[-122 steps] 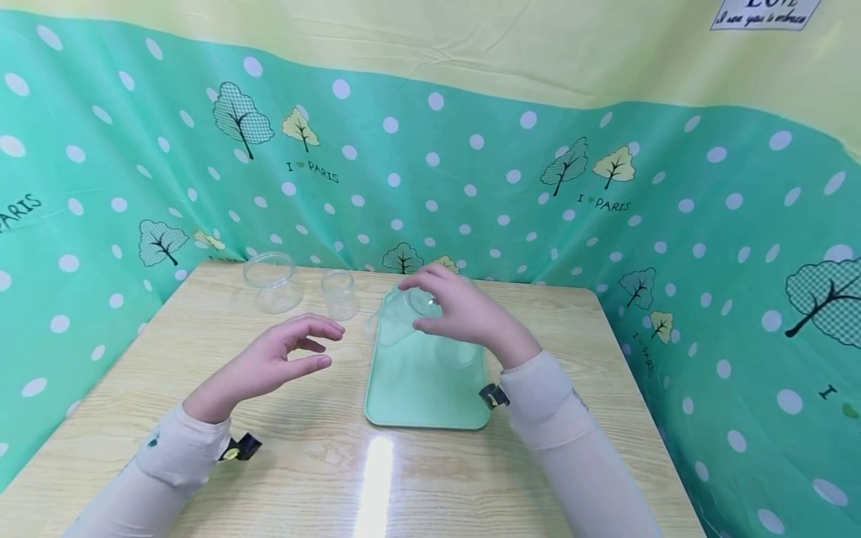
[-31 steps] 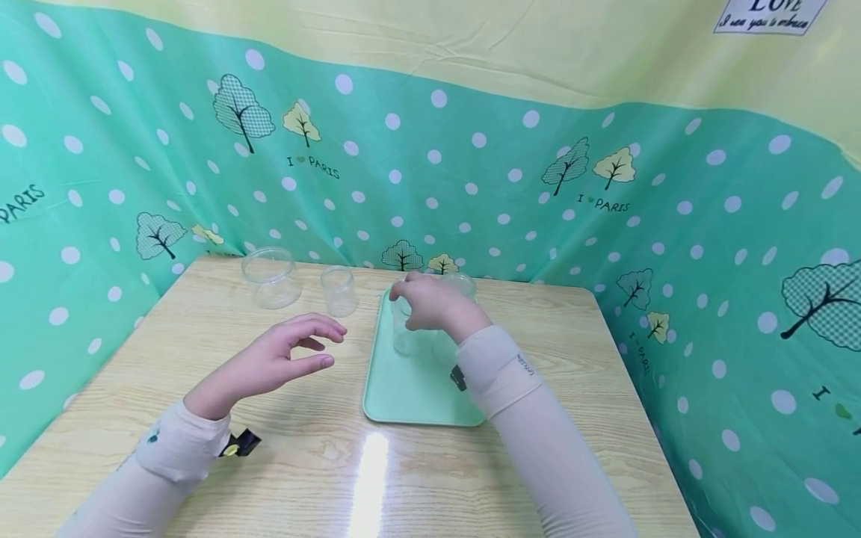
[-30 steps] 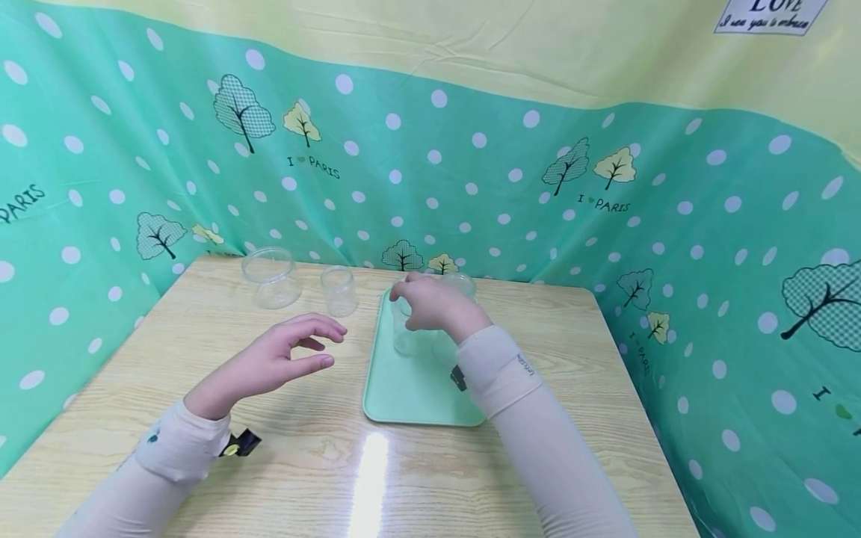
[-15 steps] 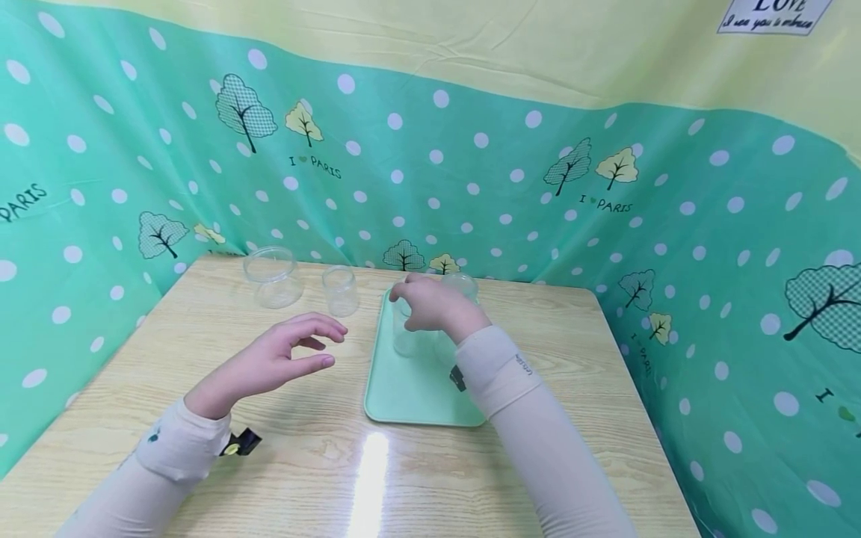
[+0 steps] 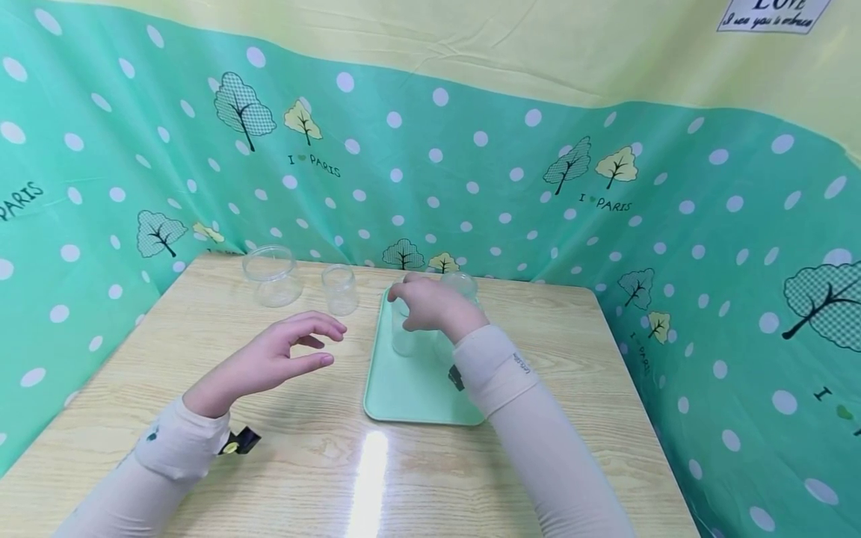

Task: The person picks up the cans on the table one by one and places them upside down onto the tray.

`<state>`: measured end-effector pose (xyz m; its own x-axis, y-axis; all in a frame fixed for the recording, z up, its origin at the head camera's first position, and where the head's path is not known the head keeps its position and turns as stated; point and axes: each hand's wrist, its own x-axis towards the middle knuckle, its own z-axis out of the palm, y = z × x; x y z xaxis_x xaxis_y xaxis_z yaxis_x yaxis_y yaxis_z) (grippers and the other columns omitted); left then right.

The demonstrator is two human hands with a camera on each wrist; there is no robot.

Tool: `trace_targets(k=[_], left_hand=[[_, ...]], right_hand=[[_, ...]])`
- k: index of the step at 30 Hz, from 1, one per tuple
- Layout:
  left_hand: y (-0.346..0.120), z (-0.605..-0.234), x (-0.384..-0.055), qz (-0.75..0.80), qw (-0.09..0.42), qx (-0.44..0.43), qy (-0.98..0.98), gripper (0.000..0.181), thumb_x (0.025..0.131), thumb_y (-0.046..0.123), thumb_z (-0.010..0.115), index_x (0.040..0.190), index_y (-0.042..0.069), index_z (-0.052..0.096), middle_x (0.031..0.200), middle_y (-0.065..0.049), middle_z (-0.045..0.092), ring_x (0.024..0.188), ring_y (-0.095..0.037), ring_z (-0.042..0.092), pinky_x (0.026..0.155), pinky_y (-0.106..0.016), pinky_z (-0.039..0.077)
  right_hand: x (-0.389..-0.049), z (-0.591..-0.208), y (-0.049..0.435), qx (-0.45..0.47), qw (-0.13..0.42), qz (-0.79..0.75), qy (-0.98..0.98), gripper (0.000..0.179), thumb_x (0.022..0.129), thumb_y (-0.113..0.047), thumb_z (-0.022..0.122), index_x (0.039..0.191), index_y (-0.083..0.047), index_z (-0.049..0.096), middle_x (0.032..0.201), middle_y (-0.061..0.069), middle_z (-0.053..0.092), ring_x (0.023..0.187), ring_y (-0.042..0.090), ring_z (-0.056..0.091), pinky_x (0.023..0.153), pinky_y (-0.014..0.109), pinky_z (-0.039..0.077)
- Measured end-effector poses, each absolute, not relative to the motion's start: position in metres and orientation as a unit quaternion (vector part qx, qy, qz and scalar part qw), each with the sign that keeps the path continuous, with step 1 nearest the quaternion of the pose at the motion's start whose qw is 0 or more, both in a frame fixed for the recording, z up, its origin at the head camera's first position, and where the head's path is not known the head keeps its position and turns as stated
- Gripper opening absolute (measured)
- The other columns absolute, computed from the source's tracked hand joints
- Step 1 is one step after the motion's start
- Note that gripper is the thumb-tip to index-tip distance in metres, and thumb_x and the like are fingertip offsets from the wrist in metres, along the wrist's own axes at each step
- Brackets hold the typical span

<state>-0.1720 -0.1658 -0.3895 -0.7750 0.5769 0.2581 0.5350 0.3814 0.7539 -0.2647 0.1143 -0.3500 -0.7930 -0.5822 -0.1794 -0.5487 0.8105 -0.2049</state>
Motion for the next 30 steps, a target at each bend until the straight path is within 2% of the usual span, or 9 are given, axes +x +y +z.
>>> trace_targets(k=[14,30], left_hand=[[-0.1663,-0.3888,-0.1721,0.445,0.027,0.331,0.832,0.027,0.095,0.028,0.075,0.121,0.027,0.067,0.132,0.009,0.062,0.129,-0.015,0.055,0.098,-0.043,0.057],[-0.1659,-0.3899,-0.1724,0.445,0.028,0.332,0.831,0.026,0.096,0.027,0.075,0.121,0.027,0.068,0.132,0.008,0.063,0.129,-0.015,0.055,0.098,-0.043,0.057]], right_hand=[[-0.2654,-0.3504,0.1122,-0.298,0.123,-0.067,0.944,0.052,0.090,-0.016,0.079,0.138,-0.023,0.062,0.140,0.005,0.055,0.119,0.020,0.059,0.096,0.036,0.056],[-0.2653,-0.3529,0.1146,-0.291,0.133,-0.087,0.943,0.054,0.090,-0.015,0.078,0.141,-0.022,0.061,0.144,0.006,0.053,0.121,0.021,0.059,0.099,0.037,0.055]])
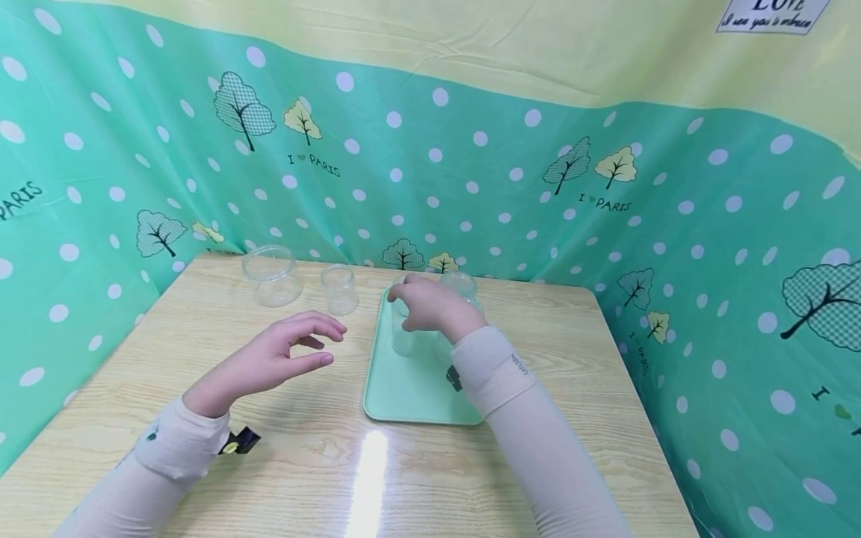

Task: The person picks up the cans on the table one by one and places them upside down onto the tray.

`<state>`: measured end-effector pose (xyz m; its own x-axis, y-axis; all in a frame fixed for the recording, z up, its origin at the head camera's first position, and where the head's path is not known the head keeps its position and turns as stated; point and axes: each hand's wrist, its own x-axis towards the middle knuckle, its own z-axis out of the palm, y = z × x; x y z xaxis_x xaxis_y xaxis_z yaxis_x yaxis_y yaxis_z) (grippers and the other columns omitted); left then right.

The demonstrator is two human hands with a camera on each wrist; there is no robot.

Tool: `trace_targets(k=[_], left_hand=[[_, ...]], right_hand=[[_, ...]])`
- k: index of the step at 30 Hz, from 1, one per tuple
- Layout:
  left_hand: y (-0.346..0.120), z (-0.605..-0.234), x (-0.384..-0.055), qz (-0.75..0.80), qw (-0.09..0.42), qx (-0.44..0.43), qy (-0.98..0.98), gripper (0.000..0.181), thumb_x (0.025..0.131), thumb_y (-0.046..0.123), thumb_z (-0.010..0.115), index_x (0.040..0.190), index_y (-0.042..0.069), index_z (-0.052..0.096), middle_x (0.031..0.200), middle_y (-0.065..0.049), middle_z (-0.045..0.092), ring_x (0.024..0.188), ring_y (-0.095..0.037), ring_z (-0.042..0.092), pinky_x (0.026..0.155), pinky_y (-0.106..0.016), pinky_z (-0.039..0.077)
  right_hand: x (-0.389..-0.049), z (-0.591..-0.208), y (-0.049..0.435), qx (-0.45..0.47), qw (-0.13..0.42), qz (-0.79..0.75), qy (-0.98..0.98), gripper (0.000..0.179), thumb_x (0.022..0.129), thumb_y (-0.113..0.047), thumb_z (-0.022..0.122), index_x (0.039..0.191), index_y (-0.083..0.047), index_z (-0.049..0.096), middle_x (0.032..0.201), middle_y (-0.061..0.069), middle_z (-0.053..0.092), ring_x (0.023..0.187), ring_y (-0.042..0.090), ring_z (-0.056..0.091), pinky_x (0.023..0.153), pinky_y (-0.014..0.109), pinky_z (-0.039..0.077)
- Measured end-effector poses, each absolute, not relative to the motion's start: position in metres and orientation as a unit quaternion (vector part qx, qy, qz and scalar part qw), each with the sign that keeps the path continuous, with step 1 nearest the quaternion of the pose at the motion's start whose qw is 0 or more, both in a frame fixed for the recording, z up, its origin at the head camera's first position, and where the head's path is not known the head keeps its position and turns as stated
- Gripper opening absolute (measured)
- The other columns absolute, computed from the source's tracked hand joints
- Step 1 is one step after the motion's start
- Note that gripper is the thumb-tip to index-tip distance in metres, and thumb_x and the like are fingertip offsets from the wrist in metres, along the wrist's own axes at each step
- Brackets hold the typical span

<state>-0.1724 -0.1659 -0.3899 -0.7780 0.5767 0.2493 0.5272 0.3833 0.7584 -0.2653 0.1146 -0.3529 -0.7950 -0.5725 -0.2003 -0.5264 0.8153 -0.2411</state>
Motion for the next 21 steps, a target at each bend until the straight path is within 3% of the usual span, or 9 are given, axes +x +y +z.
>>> trace_targets(k=[9,21], left_hand=[[-0.167,-0.390,-0.171,0.447,0.025,0.335,0.829,0.026,0.096,0.026,0.075,0.121,0.027,0.067,0.132,0.009,0.063,0.128,-0.014,0.056,0.098,-0.044,0.057],[-0.167,-0.391,-0.172,0.444,0.018,0.339,0.829,0.026,0.096,0.026,0.074,0.122,0.026,0.067,0.132,0.008,0.063,0.127,-0.014,0.057,0.097,-0.040,0.057]], right_hand=[[-0.264,-0.355,0.118,-0.287,0.124,-0.086,0.946,0.059,0.090,-0.019,0.079,0.144,-0.023,0.058,0.147,0.005,0.052,0.130,0.023,0.055,0.103,0.040,0.053],[-0.259,-0.350,0.129,-0.332,0.069,-0.109,0.934,0.051,0.092,-0.024,0.078,0.139,-0.016,0.062,0.141,0.006,0.055,0.125,0.024,0.060,0.101,0.040,0.054]])
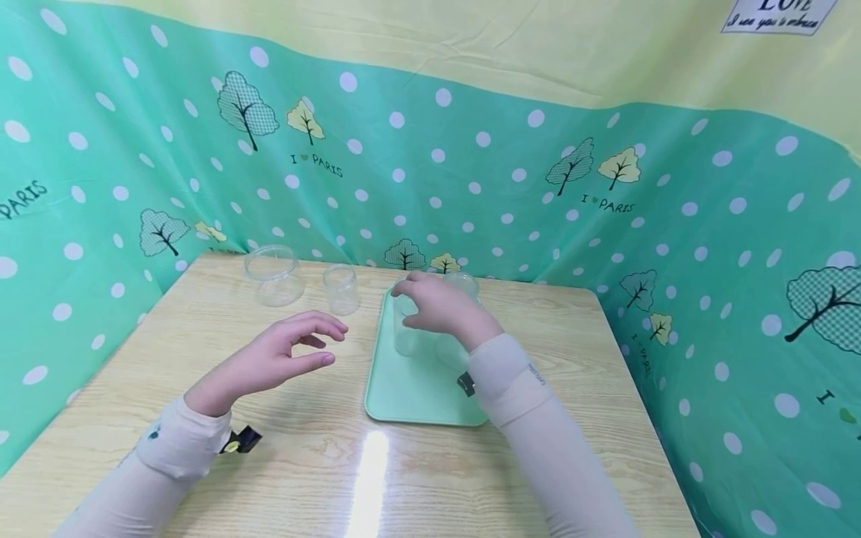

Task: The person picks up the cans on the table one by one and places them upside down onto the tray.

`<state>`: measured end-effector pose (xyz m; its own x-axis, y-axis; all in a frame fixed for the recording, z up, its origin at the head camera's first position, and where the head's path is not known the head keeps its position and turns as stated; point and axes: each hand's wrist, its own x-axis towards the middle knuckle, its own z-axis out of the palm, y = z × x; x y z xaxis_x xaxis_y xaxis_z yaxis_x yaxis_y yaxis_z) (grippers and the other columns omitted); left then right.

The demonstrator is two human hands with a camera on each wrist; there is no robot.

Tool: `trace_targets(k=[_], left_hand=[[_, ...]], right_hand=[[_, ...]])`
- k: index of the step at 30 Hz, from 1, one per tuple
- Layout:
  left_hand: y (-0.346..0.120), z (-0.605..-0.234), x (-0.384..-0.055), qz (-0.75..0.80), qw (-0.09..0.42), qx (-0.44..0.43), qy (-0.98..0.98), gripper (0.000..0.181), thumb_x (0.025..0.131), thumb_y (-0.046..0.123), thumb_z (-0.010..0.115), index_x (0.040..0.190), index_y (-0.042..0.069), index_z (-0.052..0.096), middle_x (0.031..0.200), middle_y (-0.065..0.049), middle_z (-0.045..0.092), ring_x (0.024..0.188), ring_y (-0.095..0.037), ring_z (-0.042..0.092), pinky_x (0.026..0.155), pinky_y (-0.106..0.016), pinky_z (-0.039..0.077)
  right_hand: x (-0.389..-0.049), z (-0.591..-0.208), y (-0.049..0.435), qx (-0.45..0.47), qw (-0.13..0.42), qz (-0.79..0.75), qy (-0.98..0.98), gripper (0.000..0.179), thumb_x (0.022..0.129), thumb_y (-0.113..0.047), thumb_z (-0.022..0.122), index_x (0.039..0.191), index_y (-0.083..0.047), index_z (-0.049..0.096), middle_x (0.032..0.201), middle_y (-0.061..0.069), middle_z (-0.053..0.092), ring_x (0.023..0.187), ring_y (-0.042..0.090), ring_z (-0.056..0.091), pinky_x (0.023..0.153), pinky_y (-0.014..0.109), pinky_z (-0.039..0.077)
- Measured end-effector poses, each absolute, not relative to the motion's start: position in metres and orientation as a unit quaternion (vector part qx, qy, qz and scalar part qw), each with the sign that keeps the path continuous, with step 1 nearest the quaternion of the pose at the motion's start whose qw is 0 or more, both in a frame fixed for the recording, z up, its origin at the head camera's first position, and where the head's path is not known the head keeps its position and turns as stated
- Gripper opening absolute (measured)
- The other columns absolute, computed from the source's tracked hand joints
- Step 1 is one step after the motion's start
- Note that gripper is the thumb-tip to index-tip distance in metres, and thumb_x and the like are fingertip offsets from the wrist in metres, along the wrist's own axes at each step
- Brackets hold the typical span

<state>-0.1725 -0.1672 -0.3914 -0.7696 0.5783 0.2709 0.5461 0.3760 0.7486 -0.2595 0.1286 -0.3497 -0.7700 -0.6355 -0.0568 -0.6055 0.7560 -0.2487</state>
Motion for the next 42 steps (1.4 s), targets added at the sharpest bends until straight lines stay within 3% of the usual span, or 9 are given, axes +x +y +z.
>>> trace_targets(k=[24,42], left_hand=[[-0.167,-0.392,-0.172,0.443,0.014,0.343,0.828,0.025,0.096,0.024,0.074,0.121,0.025,0.067,0.131,0.008,0.063,0.125,-0.013,0.057,0.097,-0.041,0.057],[-0.165,-0.390,-0.172,0.444,0.020,0.339,0.829,0.027,0.096,0.024,0.075,0.121,0.025,0.067,0.131,0.008,0.063,0.125,-0.013,0.057,0.098,-0.041,0.057]], right_hand=[[-0.226,-0.335,0.150,-0.395,-0.047,-0.152,0.905,0.036,0.093,-0.023,0.078,0.127,-0.017,0.067,0.126,-0.003,0.063,0.119,0.019,0.060,0.103,0.036,0.053],[-0.200,-0.356,0.166,-0.419,-0.095,-0.197,0.881,0.036,0.092,-0.020,0.080,0.126,-0.017,0.068,0.126,-0.005,0.063,0.120,0.015,0.061,0.101,0.033,0.054]])
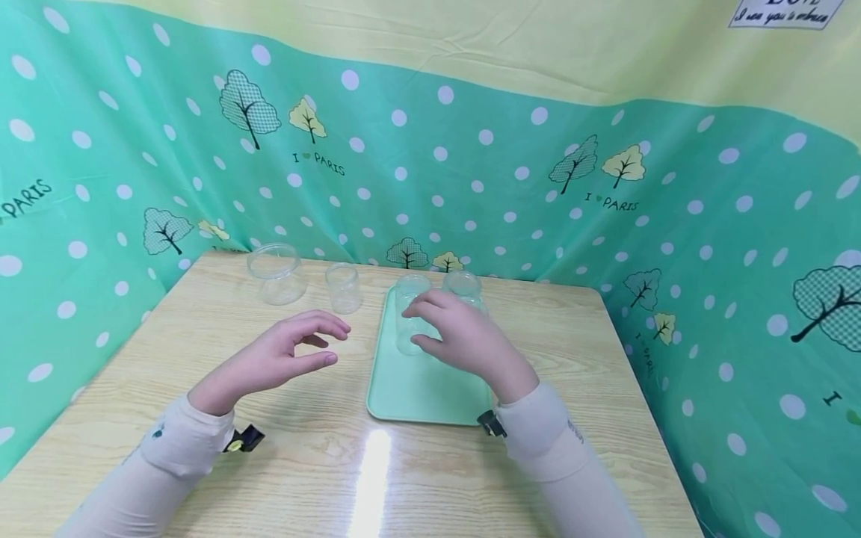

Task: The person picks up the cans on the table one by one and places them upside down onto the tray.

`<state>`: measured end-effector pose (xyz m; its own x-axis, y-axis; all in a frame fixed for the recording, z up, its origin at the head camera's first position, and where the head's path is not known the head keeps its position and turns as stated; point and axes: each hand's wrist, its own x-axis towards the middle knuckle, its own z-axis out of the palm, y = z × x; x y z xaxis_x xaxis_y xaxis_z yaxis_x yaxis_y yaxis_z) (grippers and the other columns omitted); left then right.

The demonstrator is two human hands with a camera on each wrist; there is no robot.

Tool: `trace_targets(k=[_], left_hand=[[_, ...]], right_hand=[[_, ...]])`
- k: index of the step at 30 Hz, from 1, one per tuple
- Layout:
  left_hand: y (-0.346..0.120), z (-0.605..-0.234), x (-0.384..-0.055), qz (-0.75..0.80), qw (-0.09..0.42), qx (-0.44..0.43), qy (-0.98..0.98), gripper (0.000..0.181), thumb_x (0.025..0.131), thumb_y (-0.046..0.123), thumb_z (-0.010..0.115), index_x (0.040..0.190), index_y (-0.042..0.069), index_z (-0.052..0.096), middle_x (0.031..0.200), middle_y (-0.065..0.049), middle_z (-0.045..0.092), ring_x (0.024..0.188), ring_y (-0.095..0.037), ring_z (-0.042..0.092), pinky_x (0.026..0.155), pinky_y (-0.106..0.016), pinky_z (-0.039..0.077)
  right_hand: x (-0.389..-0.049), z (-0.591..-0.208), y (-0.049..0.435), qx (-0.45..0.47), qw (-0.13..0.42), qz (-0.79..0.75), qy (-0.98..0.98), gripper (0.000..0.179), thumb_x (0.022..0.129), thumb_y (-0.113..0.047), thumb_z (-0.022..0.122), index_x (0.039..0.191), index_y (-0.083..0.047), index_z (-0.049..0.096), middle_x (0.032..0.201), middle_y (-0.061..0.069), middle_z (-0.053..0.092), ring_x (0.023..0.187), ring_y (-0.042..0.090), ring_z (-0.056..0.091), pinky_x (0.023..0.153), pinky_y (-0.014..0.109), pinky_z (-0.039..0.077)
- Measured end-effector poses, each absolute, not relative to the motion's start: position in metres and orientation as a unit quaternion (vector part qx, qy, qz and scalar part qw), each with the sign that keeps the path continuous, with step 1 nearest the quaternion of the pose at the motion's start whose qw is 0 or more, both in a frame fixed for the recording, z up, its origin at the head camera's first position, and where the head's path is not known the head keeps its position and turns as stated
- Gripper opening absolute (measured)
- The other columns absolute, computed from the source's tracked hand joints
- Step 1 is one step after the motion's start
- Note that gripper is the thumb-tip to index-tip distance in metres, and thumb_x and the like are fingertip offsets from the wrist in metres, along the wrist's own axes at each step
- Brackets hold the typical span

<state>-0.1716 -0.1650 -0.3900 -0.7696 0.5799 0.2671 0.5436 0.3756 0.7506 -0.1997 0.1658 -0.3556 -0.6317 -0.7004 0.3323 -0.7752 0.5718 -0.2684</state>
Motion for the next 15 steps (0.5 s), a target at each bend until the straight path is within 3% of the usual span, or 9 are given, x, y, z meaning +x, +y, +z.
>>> trace_targets(k=[15], left_hand=[[-0.165,-0.388,-0.171,0.438,0.012,0.340,0.832,0.028,0.096,0.024,0.075,0.122,0.024,0.067,0.132,0.008,0.063,0.127,-0.014,0.057,0.097,-0.042,0.056]], right_hand=[[-0.176,-0.367,0.175,0.439,0.141,0.234,-0.856,0.040,0.091,-0.020,0.081,0.128,-0.015,0.067,0.128,-0.003,0.064,0.124,0.016,0.060,0.104,0.034,0.053]])
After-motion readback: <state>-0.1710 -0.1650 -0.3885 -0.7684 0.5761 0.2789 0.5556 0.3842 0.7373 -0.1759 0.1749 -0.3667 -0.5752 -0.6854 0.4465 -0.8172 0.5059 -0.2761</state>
